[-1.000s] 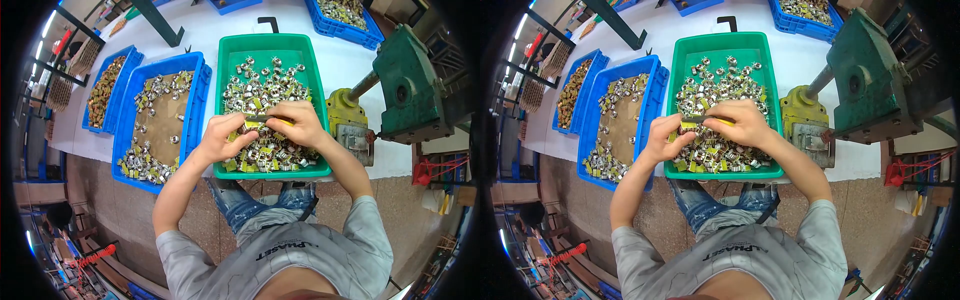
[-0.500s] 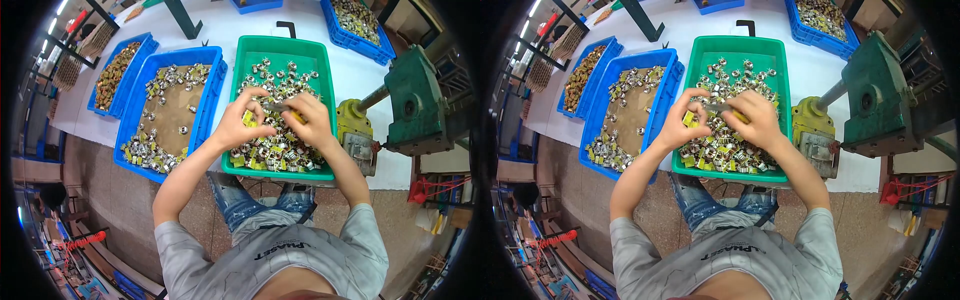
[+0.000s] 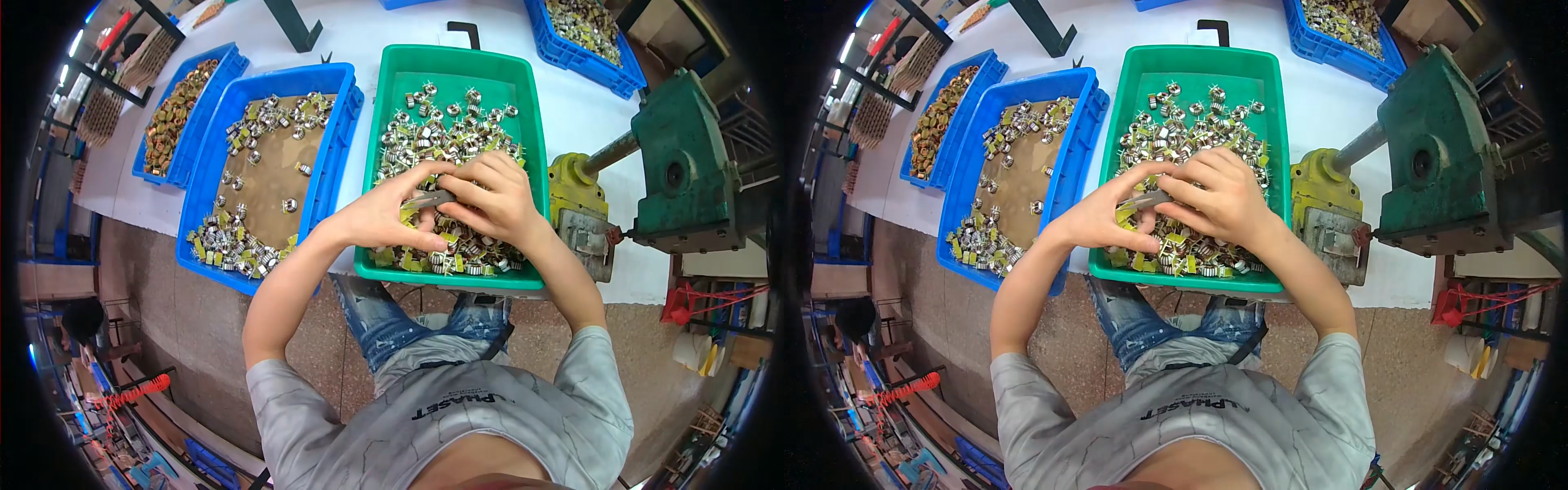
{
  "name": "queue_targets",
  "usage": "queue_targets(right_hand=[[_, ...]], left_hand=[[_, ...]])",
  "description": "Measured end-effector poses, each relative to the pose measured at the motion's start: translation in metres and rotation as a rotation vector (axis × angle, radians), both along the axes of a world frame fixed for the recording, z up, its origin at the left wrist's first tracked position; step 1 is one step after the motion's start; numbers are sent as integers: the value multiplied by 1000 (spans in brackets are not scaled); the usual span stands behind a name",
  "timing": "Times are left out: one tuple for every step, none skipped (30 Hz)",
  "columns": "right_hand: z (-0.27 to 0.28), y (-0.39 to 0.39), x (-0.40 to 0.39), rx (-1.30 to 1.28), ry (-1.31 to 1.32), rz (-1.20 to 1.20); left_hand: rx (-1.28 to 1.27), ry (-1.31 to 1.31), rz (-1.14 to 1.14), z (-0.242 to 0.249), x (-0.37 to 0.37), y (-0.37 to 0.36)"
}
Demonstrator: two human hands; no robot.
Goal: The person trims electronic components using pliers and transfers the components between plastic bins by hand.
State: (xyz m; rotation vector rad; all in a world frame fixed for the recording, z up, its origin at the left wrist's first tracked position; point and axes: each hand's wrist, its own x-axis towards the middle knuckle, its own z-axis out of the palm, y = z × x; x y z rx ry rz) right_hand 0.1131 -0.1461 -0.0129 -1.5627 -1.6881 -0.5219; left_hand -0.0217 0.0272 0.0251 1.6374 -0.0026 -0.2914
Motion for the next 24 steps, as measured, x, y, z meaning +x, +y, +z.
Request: queue_targets(right_hand=[[0,0,1,-11,13,13],[-1,0,1,-21,27,26],[-2,0,1,-23,28,26],[-3,0,0,-41,69,35],[-4,-1,0,-58,111,43],[-5,0,0,-75,151,51],[-5,0,0,-91,192,58],[-5,-1,0,-92,193,58],[-5,-1,1,-88,210,70],[-4,-1,2,-84,227,83],[-3,-1,2,-80,244,96],[-3,-1,3,-76,262,108],[-3,-1,2,-76,264,107],[-3,-1,0,-71,217,96],[-2,0,-1,-68,169,86],[-2,1,-3,-64,122,76],[-2,2,-4,-60,74,66],[-2,3,-4,-61,74,66],[-2,4,-4,-53,53,62],[-2,5,-4,-44,33,58],[-2,5,-4,-35,14,52],[-3,5,-4,-26,-5,43],[-4,5,-3,-27,-3,39],[-5,5,-2,-33,-7,42]], left_hand=[[-8,11,-14,1,0,1],[-15,22,-28,0,0,2],[-17,23,-28,-1,0,2],[-22,24,-29,-2,0,2],[-26,24,-30,-4,0,3],[-29,24,-32,-5,0,3],[-33,24,-34,-5,0,4],[-34,24,-34,-4,0,4],[-30,43,-40,-2,-1,4],[-27,62,-45,1,-1,4],[-24,82,-50,3,-1,4],[-21,101,-55,4,-1,4],[-21,103,-57,3,-1,3],[-32,83,-52,2,-1,3],[-43,62,-46,1,-1,2],[-54,41,-40,-1,-1,1],[-65,21,-34,-1,-1,1],[-66,20,-34,-2,-1,1],[-77,25,-34,-3,-1,1],[-87,30,-34,-3,-1,2],[-97,35,-35,-3,-2,2],[-107,42,-39,-4,-2,2],[-108,44,-44,-4,-2,2],[-148,85,-40,-4,-2,2]])
